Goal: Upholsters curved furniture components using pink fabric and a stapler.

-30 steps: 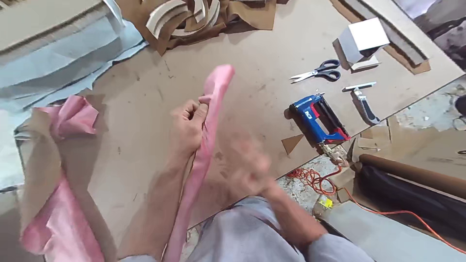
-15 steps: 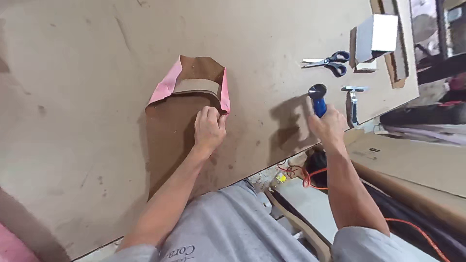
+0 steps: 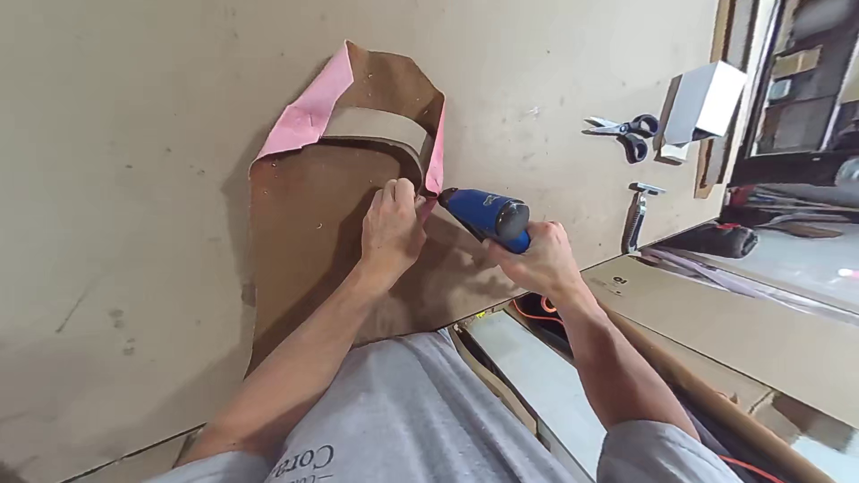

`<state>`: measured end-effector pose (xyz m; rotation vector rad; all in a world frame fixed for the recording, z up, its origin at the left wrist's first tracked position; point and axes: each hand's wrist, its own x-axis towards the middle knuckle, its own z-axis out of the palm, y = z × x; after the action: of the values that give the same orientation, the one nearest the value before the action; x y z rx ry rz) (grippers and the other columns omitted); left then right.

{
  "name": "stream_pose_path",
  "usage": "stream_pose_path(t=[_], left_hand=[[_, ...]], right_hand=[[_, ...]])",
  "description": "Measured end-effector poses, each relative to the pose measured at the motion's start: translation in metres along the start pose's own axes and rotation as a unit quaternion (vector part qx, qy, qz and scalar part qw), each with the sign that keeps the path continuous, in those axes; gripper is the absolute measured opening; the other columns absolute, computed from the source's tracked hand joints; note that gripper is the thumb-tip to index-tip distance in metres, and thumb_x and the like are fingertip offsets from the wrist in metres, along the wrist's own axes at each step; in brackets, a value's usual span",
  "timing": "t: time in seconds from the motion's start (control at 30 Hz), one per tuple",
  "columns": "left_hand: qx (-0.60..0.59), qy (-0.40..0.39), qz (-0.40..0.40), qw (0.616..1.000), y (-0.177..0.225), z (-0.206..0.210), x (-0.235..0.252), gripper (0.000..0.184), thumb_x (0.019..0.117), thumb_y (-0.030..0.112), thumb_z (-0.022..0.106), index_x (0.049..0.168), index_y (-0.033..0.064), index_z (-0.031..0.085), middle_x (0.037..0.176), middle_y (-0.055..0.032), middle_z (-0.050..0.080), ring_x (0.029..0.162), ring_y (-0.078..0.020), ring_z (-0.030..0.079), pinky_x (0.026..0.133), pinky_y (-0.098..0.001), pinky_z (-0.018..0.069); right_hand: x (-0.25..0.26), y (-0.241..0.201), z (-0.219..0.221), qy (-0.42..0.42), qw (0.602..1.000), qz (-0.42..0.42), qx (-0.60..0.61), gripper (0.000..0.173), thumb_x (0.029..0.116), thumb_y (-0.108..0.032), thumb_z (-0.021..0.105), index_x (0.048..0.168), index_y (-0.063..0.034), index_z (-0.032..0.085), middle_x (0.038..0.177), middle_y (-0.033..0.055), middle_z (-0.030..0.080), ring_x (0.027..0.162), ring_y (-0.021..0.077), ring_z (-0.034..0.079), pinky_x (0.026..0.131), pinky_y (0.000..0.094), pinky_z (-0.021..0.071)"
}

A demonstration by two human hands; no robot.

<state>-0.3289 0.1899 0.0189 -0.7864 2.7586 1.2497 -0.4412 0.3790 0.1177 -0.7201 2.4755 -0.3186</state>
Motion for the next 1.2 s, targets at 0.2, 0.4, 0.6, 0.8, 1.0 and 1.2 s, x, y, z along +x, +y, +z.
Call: stream_pose_path(t=[0.2, 0.4, 0.6, 0.8, 1.0, 1.2], left_hand=[[0.009, 0.001, 0.007, 1.000, -0.001, 0.003, 0.000, 0.026, 0.1043, 0.024, 0.058, 0.103, -0.0028, 0.059, 0.102, -0.0214, 0.064, 0.097, -0.0389, 0.068, 0.079, -0.0507, 0.0578], [-0.008, 0.004, -0.001, 1.000, -0.003, 0.005, 0.002, 0.024, 0.1046, 0.021, 0.054, 0.102, -0.0022, 0.061, 0.103, -0.0213, 0.066, 0.094, -0.0377, 0.069, 0.079, -0.0523, 0.0574], [-0.038, -0.023, -0.064, 0.997, -0.005, -0.030, -0.015, 0.034, 0.1086, 0.029, 0.045, 0.123, 0.0027, 0.061, 0.109, -0.0177, 0.069, 0.095, -0.0324, 0.070, 0.084, -0.0551, 0.0569], [0.173, 0.037, 0.037, 0.984, -0.007, -0.004, -0.080, 0.054, 0.0967, 0.052, 0.059, 0.109, 0.0008, 0.067, 0.124, -0.0224, 0.066, 0.109, -0.0414, 0.066, 0.085, -0.0557, 0.0551], [0.236, 0.110, 0.101, 0.960, -0.010, 0.004, -0.087, 0.031, 0.1036, 0.028, 0.055, 0.100, 0.0018, 0.071, 0.122, -0.0218, 0.068, 0.104, -0.0390, 0.069, 0.082, -0.0499, 0.0574], [-0.116, 0.047, 0.092, 0.988, 0.040, -0.106, -0.087, 0.026, 0.1025, 0.031, 0.061, 0.098, 0.0059, 0.064, 0.091, -0.0013, 0.066, 0.076, -0.0045, 0.064, 0.070, -0.0230, 0.0565]], right_hand=[[0.004, -0.005, 0.002, -0.030, 0.999, 0.019, -0.008, 0.027, 0.0845, -0.044, 0.068, 0.084, -0.0168, 0.072, 0.067, -0.0014, 0.064, 0.064, 0.0133, 0.064, 0.057, 0.0431, 0.0494], [-0.014, -0.012, 0.015, -0.039, 0.999, -0.034, -0.004, 0.028, 0.0865, -0.040, 0.067, 0.096, -0.0143, 0.076, 0.076, 0.0029, 0.071, 0.072, 0.0168, 0.069, 0.064, 0.0441, 0.0534], [-0.023, 0.027, 0.000, 0.064, 0.989, 0.123, -0.057, 0.043, 0.0903, -0.043, 0.068, 0.116, -0.0084, 0.071, 0.084, 0.0158, 0.071, 0.080, 0.0359, 0.070, 0.071, 0.0618, 0.0529], [0.004, 0.095, 0.018, 0.118, 0.981, 0.145, -0.057, 0.070, 0.0927, -0.033, 0.064, 0.153, -0.0058, 0.042, 0.133, 0.0273, 0.060, 0.119, 0.0469, 0.061, 0.094, 0.0686, 0.0483], [-0.018, 0.073, 0.024, 0.216, 0.974, 0.073, 0.005, 0.050, 0.0968, -0.031, 0.061, 0.141, -0.0078, 0.057, 0.137, 0.0207, 0.058, 0.123, 0.0405, 0.058, 0.093, 0.0608, 0.0518], [-0.013, -0.012, 0.050, 0.279, 0.893, -0.199, 0.290, 0.060, 0.1037, -0.028, 0.050, 0.157, -0.0035, 0.039, 0.162, 0.0147, 0.039, 0.146, 0.0233, 0.044, 0.115, 0.0433, 0.0464]])
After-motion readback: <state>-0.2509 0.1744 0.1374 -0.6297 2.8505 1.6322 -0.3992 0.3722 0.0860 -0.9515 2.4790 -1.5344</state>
